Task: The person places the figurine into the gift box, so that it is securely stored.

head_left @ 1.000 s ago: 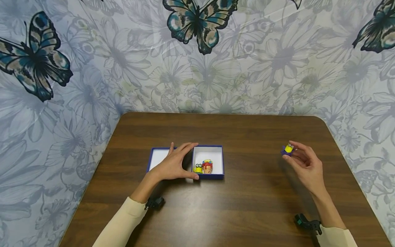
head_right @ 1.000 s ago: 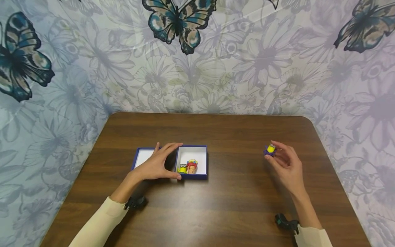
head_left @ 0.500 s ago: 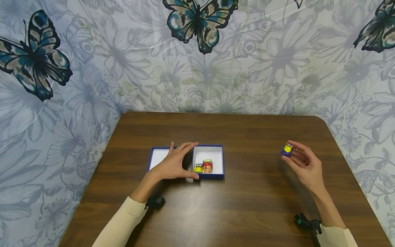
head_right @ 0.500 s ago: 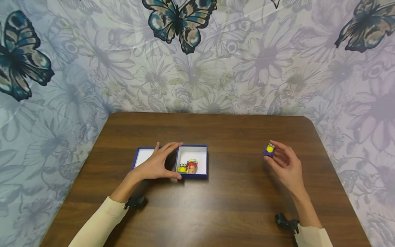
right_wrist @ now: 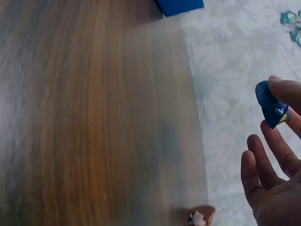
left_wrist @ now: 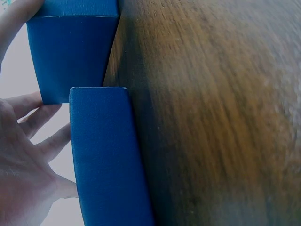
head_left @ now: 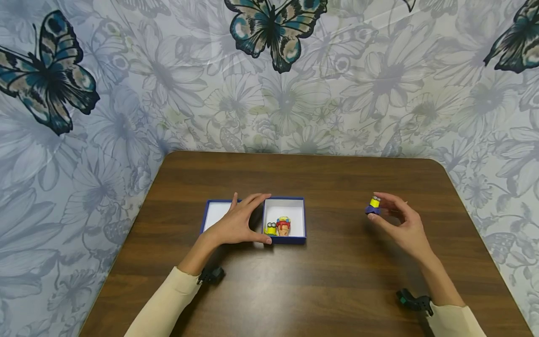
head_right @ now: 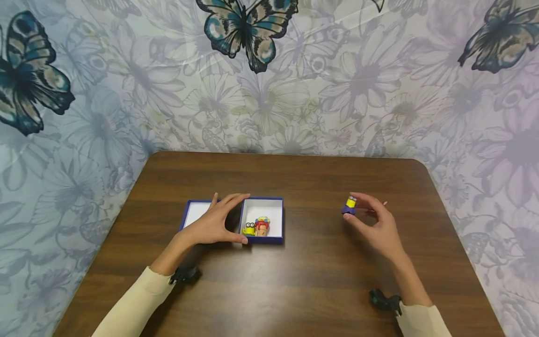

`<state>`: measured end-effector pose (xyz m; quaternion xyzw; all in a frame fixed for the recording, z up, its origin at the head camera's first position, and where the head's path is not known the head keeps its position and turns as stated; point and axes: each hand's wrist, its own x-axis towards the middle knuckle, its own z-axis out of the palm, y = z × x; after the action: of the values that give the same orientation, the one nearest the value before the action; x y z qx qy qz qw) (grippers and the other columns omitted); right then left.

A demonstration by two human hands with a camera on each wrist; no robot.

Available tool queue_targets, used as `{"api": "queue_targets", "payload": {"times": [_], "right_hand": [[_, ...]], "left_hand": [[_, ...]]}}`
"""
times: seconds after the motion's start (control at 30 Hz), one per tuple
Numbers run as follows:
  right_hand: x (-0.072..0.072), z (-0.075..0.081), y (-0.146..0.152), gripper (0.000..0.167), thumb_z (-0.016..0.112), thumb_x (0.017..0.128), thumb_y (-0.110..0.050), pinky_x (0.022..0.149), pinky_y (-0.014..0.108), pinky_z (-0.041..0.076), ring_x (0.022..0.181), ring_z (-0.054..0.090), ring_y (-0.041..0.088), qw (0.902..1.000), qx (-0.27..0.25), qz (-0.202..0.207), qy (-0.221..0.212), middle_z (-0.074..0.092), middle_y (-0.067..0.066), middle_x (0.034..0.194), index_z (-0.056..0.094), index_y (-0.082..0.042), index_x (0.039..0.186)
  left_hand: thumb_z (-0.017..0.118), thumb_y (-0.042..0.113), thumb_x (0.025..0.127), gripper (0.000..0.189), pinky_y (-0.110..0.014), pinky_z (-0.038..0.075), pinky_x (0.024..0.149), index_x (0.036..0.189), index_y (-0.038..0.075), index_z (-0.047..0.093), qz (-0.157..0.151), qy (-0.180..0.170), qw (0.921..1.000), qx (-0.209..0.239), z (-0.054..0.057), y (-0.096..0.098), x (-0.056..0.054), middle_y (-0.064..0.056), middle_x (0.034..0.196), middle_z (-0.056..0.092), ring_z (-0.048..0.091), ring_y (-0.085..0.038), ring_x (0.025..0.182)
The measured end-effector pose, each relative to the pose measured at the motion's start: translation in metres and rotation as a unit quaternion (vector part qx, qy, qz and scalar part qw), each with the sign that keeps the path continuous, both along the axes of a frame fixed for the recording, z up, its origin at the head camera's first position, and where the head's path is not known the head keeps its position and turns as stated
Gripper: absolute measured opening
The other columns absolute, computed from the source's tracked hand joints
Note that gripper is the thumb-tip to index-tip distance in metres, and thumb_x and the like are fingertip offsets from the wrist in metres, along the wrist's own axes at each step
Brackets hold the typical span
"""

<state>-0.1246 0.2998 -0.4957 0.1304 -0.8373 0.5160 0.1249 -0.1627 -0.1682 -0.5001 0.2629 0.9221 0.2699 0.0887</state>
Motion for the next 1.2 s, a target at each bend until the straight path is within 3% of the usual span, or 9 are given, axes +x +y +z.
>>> {"api": "queue_targets", "payload": {"times": [0.37,0.6,0.7,0.97,1.2], "right_hand": [[-0.009,0.001,-0.034,0.058,0.083,0.095,-0.009,0.099,0.014,0.053,0.119,0.064,-0.001,0.9972,0.047,0.034,-0.048,0.072,0.001,0.131,0.064,-0.023,0.147],[-0.019,0.007,-0.056,0.052,0.081,0.098,-0.015,0.099,0.024,0.057,0.118,0.065,-0.002,0.9913,0.06,0.091,-0.074,0.073,0.003,0.131,0.063,-0.02,0.146],[-0.022,0.012,-0.066,0.05,0.081,0.098,-0.017,0.1,0.03,0.058,0.119,0.067,0.003,0.9884,0.06,0.111,-0.084,0.073,0.002,0.131,0.064,-0.02,0.145],[-0.028,0.018,-0.094,0.051,0.084,0.096,-0.025,0.103,0.058,0.056,0.122,0.071,0.025,0.9817,0.09,0.139,-0.093,0.074,0.001,0.129,0.062,-0.024,0.142],[-0.034,0.019,-0.119,0.053,0.087,0.093,-0.029,0.103,0.055,0.059,0.125,0.069,0.027,0.9798,0.109,0.154,-0.068,0.071,-0.001,0.135,0.064,-0.024,0.141]], "left_hand": [[0.092,0.07,0.072,0.125,-0.083,-0.001,0.127,0.172,0.028,0.028,-0.004,0.004,1.0,-0.002,-0.002,-0.003,-0.001,-0.002,0.172,0.039,0.048,-0.028,0.157],[0.09,0.071,0.073,0.125,-0.081,-0.003,0.128,0.172,0.03,0.027,-0.004,-0.002,1.0,-0.003,-0.001,-0.003,0.0,-0.001,0.172,0.038,0.047,-0.027,0.158],[0.09,0.072,0.073,0.125,-0.081,-0.003,0.129,0.172,0.03,0.027,-0.004,-0.003,1.0,-0.003,-0.001,-0.003,0.0,-0.001,0.173,0.038,0.046,-0.028,0.158],[0.09,0.072,0.073,0.125,-0.081,-0.004,0.128,0.172,0.033,0.025,-0.006,-0.004,1.0,-0.001,-0.002,-0.002,-0.001,-0.001,0.173,0.036,0.045,-0.028,0.159],[0.091,0.071,0.072,0.125,-0.081,-0.004,0.128,0.172,0.031,0.027,-0.002,-0.005,1.0,0.0,-0.001,-0.003,0.0,-0.001,0.173,0.038,0.046,-0.028,0.158]]}}
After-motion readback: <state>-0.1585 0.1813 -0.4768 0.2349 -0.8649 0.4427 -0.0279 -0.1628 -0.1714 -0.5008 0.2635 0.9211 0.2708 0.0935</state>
